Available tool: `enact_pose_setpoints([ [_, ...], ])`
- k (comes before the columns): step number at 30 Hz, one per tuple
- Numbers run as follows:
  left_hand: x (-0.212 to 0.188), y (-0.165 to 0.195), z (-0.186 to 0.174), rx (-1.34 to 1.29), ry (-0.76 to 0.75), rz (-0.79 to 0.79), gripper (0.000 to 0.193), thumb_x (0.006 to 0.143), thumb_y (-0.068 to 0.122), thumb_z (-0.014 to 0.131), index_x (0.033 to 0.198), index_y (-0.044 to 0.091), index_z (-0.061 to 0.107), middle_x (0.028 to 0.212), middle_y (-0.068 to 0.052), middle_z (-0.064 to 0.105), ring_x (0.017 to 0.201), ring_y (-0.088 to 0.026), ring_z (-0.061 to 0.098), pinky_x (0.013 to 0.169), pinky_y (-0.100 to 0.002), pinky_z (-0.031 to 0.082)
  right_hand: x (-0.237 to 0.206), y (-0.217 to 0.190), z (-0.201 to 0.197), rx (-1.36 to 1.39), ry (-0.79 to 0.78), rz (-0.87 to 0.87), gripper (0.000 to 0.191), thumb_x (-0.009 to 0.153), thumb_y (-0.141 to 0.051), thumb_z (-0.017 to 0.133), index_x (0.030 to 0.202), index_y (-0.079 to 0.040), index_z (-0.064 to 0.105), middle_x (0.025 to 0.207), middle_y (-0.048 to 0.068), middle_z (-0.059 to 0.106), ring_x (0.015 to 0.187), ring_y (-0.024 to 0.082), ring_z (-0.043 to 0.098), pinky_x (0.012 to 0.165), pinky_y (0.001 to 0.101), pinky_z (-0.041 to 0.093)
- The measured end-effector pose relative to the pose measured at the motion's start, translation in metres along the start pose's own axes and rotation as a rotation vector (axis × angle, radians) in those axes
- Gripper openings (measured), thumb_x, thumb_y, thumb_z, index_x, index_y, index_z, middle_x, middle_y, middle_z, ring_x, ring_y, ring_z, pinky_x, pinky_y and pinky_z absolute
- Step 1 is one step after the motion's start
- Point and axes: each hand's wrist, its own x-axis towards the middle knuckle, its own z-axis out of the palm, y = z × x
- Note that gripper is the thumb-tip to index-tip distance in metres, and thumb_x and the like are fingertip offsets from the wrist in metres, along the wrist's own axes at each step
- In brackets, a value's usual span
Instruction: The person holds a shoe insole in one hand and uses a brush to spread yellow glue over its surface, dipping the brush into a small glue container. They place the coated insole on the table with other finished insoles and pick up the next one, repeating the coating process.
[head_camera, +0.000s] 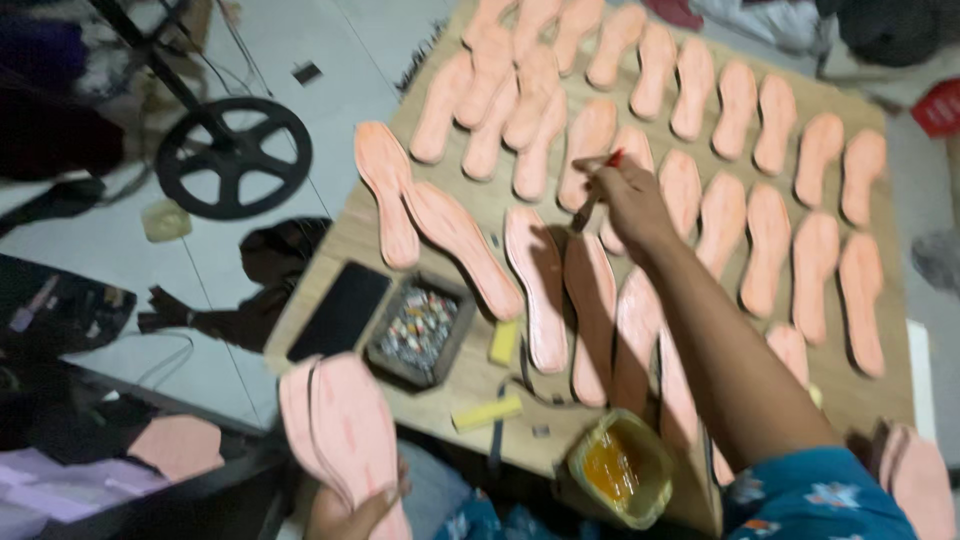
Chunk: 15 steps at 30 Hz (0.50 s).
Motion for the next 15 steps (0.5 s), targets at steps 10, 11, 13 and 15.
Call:
enact_pose_setpoints([
  [10,-0.058,-0.015,0.099,0.168,-0.595,-0.162,0.036,0.087,0.010,0.060,0.115,-0.011,0.069,0.109,-0.018,0.075,0.103,-0.027,0.073,0.095,-0.038,0.058,-0.326,-0.033,-0.095,-0.076,0.245,0.305,0.025,0.098,-0.012,0.065,0.121,-0.002,0.067,0.099,0.005,0.074,0.090,0.011,0.073,0.083,0.0236,0.058],
  [11,-0.062,-0.019,0.107,0.181,-0.645,-0.172,0.037,0.087,0.011,0.060,0.115,-0.011,0.069,0.109,-0.019,0.075,0.103,-0.027,0.073,0.095,-0.039,0.058,-0.347,-0.032,-0.093,-0.134,0.230,0.355,0.024,0.098,-0.012,0.066,0.120,-0.003,0.069,0.096,0.006,0.074,0.087,0.013,0.070,0.079,0.0255,0.055],
  [13,-0.070,-0.024,0.118,0.190,-0.721,-0.190,0.040,0.087,0.012,0.060,0.117,-0.012,0.069,0.113,-0.020,0.075,0.105,-0.028,0.073,0.096,-0.039,0.058,-0.378,-0.029,-0.085,-0.249,0.188,0.449,0.022,0.096,-0.011,0.069,0.117,-0.006,0.073,0.090,0.008,0.073,0.080,0.016,0.065,0.072,0.0292,0.051],
  [15,-0.076,-0.026,0.129,0.166,-0.783,-0.208,0.042,0.087,0.013,0.060,0.121,-0.011,0.067,0.116,-0.021,0.074,0.108,-0.028,0.072,0.098,-0.039,0.057,-0.390,-0.020,-0.076,-0.365,0.119,0.151,0.019,0.093,-0.009,0.072,0.112,-0.006,0.072,0.097,0.008,0.072,0.091,0.019,0.067,0.081,0.0307,0.052],
])
